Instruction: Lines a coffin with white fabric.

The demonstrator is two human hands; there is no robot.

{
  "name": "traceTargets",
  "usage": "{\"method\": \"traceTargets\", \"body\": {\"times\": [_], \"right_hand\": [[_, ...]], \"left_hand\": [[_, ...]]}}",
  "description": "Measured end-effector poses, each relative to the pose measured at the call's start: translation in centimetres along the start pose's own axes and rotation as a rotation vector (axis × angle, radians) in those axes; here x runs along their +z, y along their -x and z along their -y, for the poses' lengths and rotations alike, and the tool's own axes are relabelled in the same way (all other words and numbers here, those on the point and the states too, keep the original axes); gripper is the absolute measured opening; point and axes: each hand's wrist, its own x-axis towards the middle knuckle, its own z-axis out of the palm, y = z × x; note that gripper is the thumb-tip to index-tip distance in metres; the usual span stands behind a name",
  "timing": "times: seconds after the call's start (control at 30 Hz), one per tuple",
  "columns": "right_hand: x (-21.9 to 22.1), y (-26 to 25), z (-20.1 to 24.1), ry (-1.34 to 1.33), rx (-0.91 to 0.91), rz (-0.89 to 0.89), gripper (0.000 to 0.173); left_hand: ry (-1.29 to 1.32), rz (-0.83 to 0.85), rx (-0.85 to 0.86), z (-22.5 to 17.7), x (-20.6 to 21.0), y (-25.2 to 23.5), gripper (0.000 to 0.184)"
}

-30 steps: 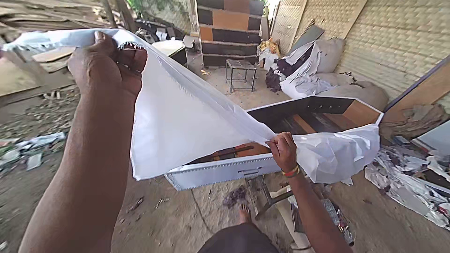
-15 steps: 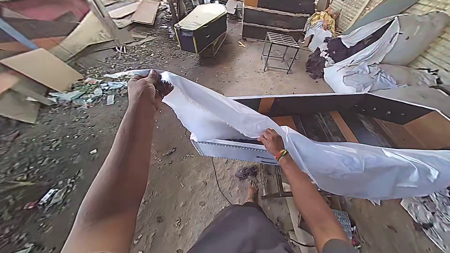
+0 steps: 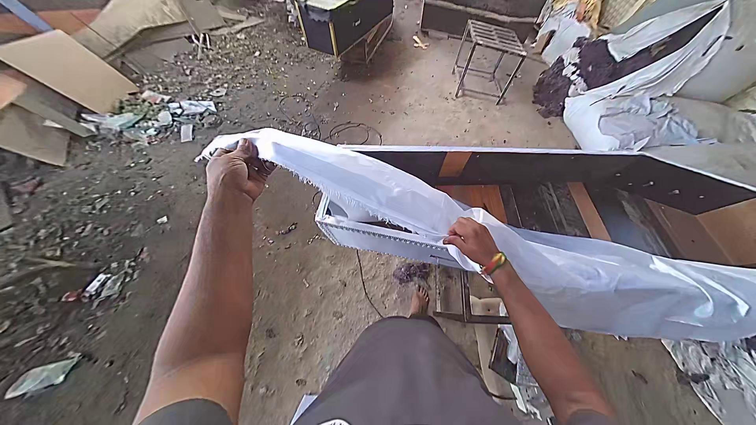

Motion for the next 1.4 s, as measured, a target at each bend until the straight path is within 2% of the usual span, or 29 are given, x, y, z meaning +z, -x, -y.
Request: {"method": "traceTargets", "body": {"times": [0.1, 0.2, 0.3, 0.53, 0.73, 1.0, 1.2, 1.4], "right_hand": [[4.9, -1.5, 0.3, 0.045, -0.025, 0.209, 0.036], [7.3, -2.5, 0.6, 0.051, -0.033, 0.189, 0.034], [7.5, -2.5, 0.1, 0.071, -0.051, 0.143, 0.036], [8.6, -0.4, 1.4, 0.128, -0.246, -0.177, 0.037], [11.3, 1.8, 4.0, 0.201, -0.317, -0.447, 0.043], [14.1, 3.2, 4.6, 0.41, -0.284, -0.388, 0.031], [14.9, 0.5, 4.1, 0.549, -0.094, -0.268, 0.019], [14.7, 0.2, 3.5, 0.571, -0.115, -0.351, 0.023]], "left_hand": [[-0.058, -0.128, -0.069, 3.2, -4.2, -0.8, 0.03], [-0.081, -0.186, -0.08, 4.2, -7.0, -1.5, 0.032], [-0.111, -0.179, -0.078, 4.5, -8.0, -2.4, 0.033], [0.007, -0.159, -0.105, 4.7, -6.9, -3.7, 0.035], [0.019, -0.16, -0.109, 4.7, -6.8, -4.5, 0.036], [0.071, -0.142, -0.147, 3.8, -5.6, -3.8, 0.034], [0.107, -0.065, -0.161, 2.1, -4.3, -2.8, 0.031], [0.14, 0.012, -0.148, -0.6, -1.9, -1.7, 0.029]]}}
